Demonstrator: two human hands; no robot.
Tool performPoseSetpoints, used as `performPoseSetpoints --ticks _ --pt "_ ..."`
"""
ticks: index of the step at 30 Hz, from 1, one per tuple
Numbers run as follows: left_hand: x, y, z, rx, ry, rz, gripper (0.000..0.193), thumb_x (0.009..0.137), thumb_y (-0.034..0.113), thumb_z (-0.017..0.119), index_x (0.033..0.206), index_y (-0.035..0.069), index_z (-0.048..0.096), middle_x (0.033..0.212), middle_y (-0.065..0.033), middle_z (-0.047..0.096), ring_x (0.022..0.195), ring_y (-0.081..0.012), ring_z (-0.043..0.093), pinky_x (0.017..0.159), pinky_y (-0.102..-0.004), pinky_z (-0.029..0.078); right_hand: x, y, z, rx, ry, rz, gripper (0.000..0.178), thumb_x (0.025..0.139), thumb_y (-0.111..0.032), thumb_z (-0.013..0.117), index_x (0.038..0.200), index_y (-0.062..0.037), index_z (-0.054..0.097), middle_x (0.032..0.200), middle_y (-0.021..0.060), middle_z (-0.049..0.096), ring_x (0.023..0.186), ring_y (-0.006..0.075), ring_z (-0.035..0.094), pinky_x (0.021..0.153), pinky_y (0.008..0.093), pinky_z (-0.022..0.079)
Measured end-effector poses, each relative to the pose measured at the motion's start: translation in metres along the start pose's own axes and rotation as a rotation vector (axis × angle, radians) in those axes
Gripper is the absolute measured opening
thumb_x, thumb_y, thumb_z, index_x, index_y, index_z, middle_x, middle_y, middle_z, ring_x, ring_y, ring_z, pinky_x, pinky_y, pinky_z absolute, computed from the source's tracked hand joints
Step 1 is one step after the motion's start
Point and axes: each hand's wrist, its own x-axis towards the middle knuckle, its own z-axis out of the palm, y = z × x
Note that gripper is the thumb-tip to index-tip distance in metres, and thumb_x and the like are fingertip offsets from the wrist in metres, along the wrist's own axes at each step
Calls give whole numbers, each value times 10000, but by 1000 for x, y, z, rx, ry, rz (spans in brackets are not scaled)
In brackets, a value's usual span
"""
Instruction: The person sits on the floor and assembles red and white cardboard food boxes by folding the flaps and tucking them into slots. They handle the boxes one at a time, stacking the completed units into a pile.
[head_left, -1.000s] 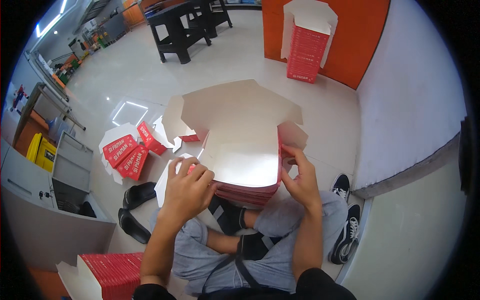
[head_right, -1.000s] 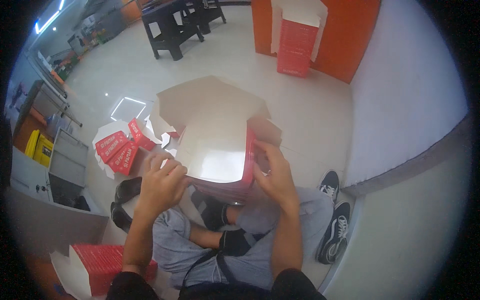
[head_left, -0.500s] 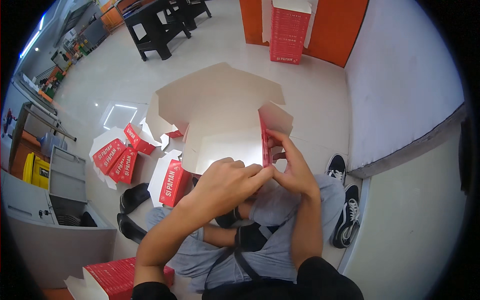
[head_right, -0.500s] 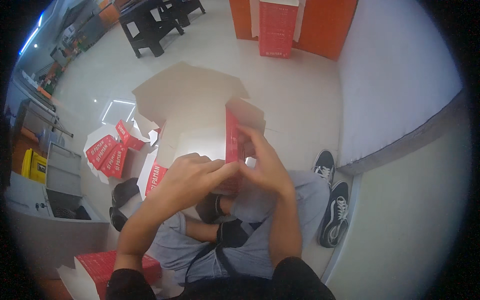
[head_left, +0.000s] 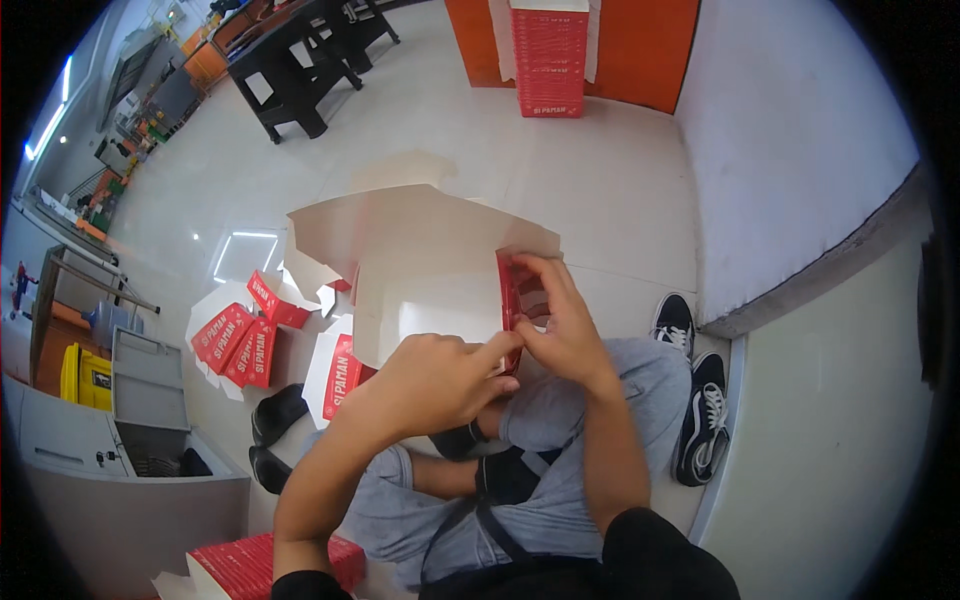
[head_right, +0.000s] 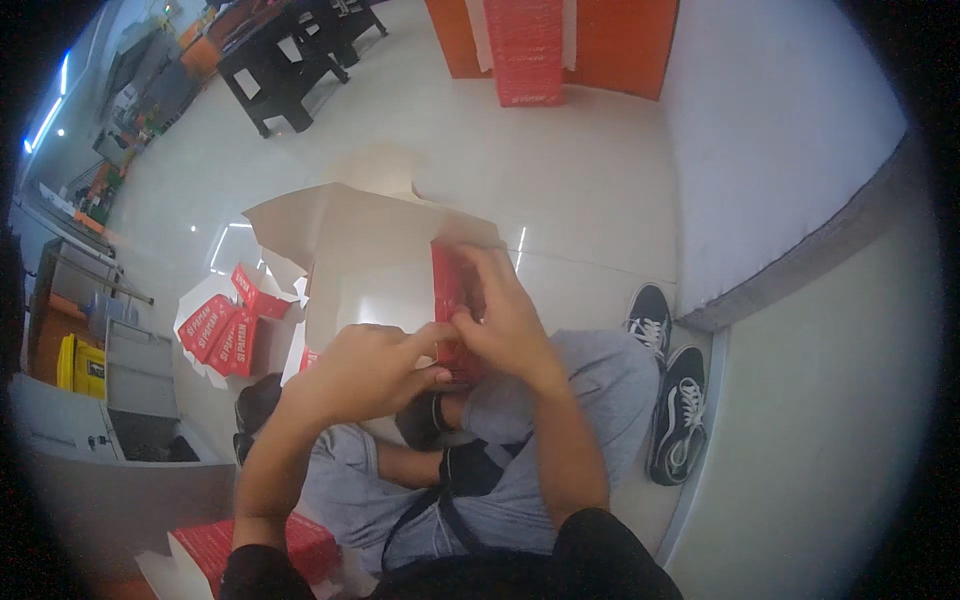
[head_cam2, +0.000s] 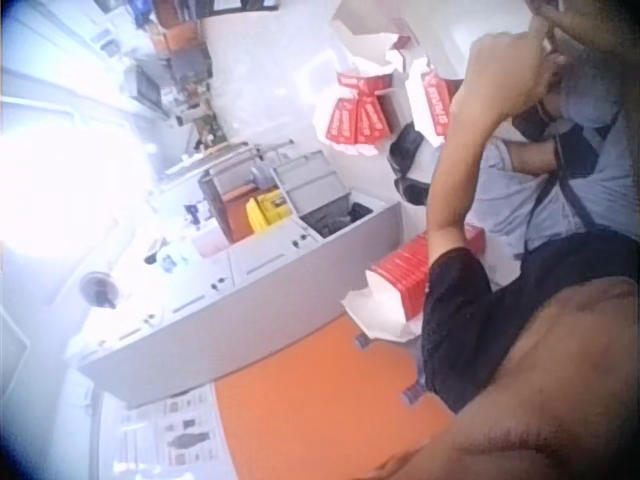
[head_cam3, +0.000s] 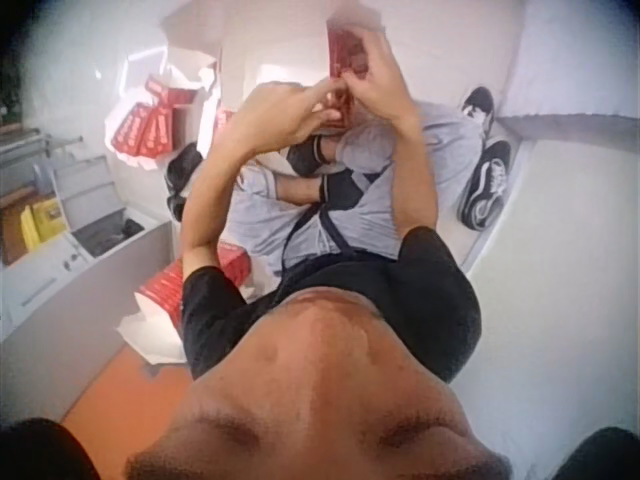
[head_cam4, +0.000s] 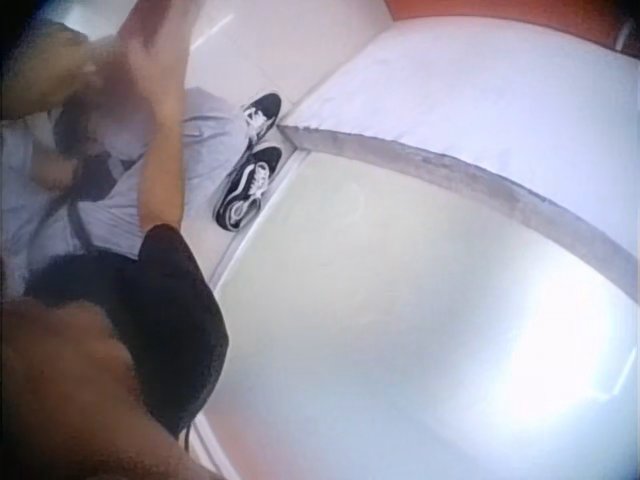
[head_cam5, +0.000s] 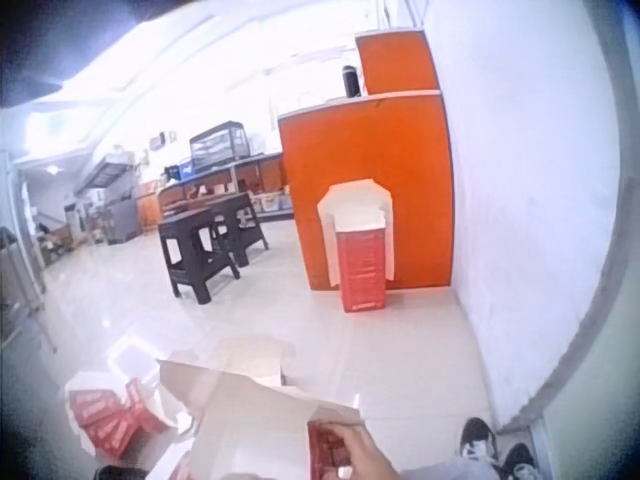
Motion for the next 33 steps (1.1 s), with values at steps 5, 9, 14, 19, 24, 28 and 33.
performPoseSetpoints --ticks 5,9,14,19,24,28,33 --pt "33 -7 10 -180 409 -213 419 978 395 626 1135 14 552 786 -193 721 714 -422 710 639 -491 563 2 -13 6 37 160 62 458 826 -99 734 1250 -14 584 1092 179 685 1024 334 703 903 394 561" --pt "59 -6 8 3 295 -434 353 942 315 601 1032 -25 617 789 -246 709 755 -446 703 702 -538 551 2 -5 10 -21 228 92 319 824 -88 764 1091 8 617 899 105 684 777 199 694 693 305 575" --pt "56 1 3 153 164 -440 295 913 258 562 899 -17 669 788 -242 704 753 -431 696 718 -547 547 1 -5 23 -149 291 120 200 803 -74 765 944 -13 638 823 162 702 721 318 720 662 393 581" --pt "59 7 -6 223 85 -351 296 917 269 573 905 -11 669 790 -239 699 744 -428 689 710 -528 552 0 -4 26 -223 324 111 177 800 -71 768 926 -13 658 853 186 711 751 354 725 664 430 578" --pt "67 -5 10 131 65 -404 292 922 267 574 912 -8 672 824 -246 706 778 -420 703 743 -523 561 1 2 28 -145 313 128 166 801 -72 760 927 -5 677 849 195 720 746 348 727 673 407 579" --pt "71 -14 13 140 -34 -264 286 914 258 582 932 -15 666 851 -245 713 801 -418 713 758 -521 566 1 7 18 -57 252 185 164 829 -83 742 948 12 683 857 194 730 766 310 740 692 370 578" --pt "64 -21 27 109 77 -270 303 907 257 595 993 -30 642 852 -235 717 783 -422 716 671 -521 570 1 -1 2 53 104 217 204 878 -75 713 1048 33 679 903 165 751 818 227 750 729 337 588"
